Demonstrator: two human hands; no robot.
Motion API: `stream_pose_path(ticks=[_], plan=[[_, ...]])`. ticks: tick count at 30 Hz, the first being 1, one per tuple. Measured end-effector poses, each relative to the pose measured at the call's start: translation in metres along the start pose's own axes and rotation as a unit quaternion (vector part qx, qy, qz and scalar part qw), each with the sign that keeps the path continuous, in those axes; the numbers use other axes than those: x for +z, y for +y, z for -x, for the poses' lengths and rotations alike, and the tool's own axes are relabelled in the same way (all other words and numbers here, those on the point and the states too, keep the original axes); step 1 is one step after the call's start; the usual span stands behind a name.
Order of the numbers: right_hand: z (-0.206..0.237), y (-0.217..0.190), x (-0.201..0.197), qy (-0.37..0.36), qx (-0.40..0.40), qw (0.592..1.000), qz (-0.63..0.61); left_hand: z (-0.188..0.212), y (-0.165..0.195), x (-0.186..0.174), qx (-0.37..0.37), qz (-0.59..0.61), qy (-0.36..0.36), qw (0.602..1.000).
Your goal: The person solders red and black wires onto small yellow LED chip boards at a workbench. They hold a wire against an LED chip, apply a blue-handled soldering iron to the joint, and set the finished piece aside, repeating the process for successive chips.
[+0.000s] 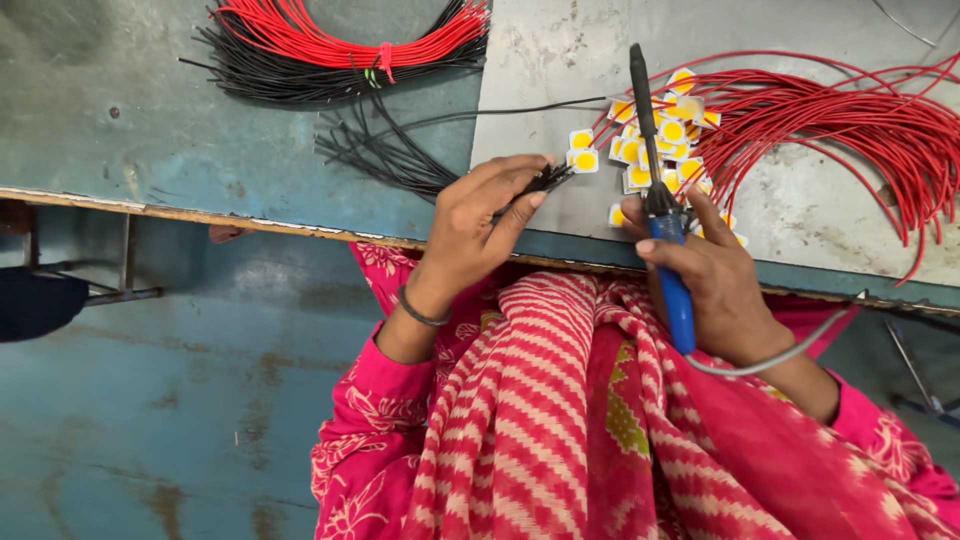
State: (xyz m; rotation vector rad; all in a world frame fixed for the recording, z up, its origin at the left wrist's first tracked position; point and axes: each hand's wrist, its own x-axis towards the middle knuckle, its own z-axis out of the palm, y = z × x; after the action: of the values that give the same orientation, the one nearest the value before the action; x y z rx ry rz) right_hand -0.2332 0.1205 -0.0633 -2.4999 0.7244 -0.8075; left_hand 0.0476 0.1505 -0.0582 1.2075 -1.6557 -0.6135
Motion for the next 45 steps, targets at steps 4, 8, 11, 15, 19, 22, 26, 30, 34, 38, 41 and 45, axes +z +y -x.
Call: stream_pose_path(ticks=[4,8,11,15,19,22,26,30,34,38,41,45], plan=[[-0.007,0.003,0.011,0.035,-0.007,0.999,-0.029,0.006,0.007,0.014,0.016,-0.016,0.040,0.999],[-0.008,0.003,0.018,0.067,0.005,0.995,-0.077,0.011,0.009,0.024,0.027,0.009,-0.024,0.999],[-0.007,0.002,0.021,0.081,0.019,0.993,-0.087,0.013,0.007,0.023,0.034,0.023,-0.040,0.998],[-0.009,0.001,0.022,0.088,0.019,0.991,-0.098,0.011,0.004,0.024,-0.019,0.036,-0.064,0.997],[-0.011,-0.002,0.020,0.090,0.024,0.991,-0.097,0.012,0.005,0.025,-0.017,0.017,-0.059,0.998],[-0.012,-0.004,0.019,0.091,0.023,0.991,-0.092,0.012,0.005,0.028,0.010,-0.006,-0.051,0.999],[-0.013,-0.005,0.020,0.098,0.016,0.991,-0.091,0.012,0.004,0.025,0.051,-0.056,-0.057,0.995],[-0.011,-0.004,0.022,0.094,0.027,0.990,-0.099,0.015,0.006,0.021,0.076,-0.132,-0.077,0.985],[-0.011,-0.005,0.021,0.088,0.031,0.990,-0.101,0.016,0.006,0.019,0.097,-0.159,-0.098,0.978],[-0.011,-0.005,0.019,0.089,0.023,0.992,-0.084,0.015,0.008,0.019,0.136,-0.202,-0.108,0.964],[-0.012,-0.005,0.018,0.087,0.023,0.993,-0.081,0.014,0.009,0.021,0.147,-0.222,-0.114,0.957],[-0.013,-0.007,0.015,0.082,0.028,0.993,-0.081,0.012,0.009,0.024,0.128,-0.231,-0.142,0.954]])
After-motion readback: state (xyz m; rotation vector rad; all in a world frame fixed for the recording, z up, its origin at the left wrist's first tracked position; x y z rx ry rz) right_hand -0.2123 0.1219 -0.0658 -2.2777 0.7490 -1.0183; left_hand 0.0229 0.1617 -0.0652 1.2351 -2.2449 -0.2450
